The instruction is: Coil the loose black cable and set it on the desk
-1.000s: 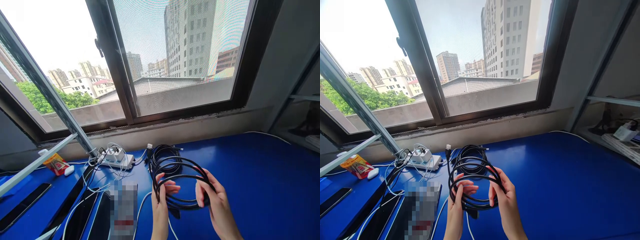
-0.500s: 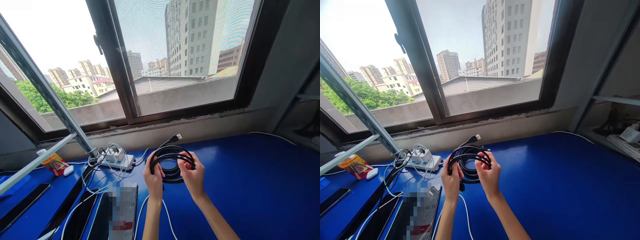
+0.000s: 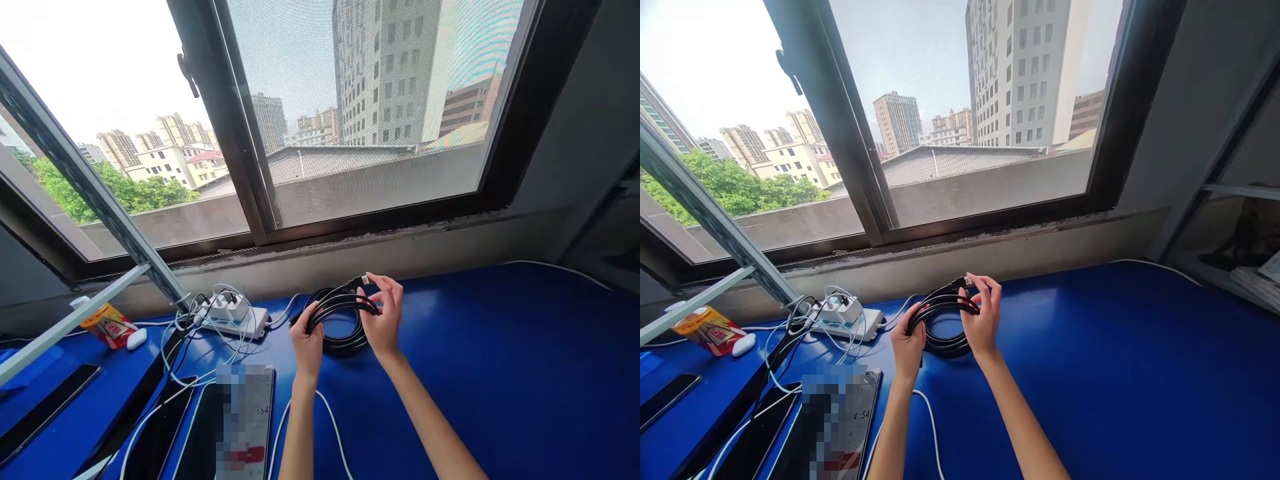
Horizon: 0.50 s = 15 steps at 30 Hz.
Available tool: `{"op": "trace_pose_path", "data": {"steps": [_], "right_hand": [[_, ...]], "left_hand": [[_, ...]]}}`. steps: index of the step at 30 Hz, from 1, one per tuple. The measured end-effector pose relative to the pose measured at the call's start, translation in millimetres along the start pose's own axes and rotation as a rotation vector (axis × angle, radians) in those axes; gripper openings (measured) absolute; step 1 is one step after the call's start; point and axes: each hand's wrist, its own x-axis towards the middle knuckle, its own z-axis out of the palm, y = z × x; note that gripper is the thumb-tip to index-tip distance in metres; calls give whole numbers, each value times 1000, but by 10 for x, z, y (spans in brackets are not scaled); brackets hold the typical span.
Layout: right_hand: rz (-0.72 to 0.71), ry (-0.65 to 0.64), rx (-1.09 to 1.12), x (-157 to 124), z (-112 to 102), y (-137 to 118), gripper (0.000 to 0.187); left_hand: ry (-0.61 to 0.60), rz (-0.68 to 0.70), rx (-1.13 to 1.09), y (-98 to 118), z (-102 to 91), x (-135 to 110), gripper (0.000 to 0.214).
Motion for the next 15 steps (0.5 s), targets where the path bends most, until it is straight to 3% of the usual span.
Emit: {"op": "trace_pose_path", "data": {"steps": [8, 15], "right_hand": [[-75, -132, -53, -36, -26, 45, 28], [-64, -171, -150, -120, -88, -149, 31]], "left_hand": [[7, -34, 72, -45, -63, -115, 20], [-67, -113, 30, 121, 33, -155, 30]]}}
